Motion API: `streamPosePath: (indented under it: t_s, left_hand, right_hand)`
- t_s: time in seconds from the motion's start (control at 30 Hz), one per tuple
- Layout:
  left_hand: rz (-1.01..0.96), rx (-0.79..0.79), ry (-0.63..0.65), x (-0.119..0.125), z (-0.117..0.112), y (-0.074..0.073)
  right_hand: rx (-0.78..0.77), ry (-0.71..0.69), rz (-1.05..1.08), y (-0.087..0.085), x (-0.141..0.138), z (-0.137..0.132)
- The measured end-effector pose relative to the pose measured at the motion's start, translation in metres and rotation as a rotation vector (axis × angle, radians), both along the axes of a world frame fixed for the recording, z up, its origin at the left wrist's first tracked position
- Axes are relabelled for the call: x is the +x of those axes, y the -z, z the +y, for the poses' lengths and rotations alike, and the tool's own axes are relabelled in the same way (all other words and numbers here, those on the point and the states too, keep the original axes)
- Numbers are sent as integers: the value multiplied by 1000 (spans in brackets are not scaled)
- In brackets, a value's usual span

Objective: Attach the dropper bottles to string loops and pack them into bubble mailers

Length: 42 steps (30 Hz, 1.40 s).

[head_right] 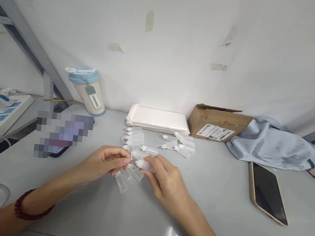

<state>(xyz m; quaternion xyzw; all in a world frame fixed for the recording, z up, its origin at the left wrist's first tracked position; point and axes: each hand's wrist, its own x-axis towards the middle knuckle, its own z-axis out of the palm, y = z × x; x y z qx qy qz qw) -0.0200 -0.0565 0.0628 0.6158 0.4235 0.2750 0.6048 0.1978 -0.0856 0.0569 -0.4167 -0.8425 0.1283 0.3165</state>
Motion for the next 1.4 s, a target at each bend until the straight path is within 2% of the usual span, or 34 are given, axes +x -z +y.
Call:
streamPosePath:
  t_s: [0.57,1.4]
  left_hand:
    - [-4,9,48,-1,-2,-6]
    - [-3,18,43,0,-2,-3]
  right_hand:
    - [1,3,10,-2,2,-2]
    - [9,-33,-27,-4,4,-3]
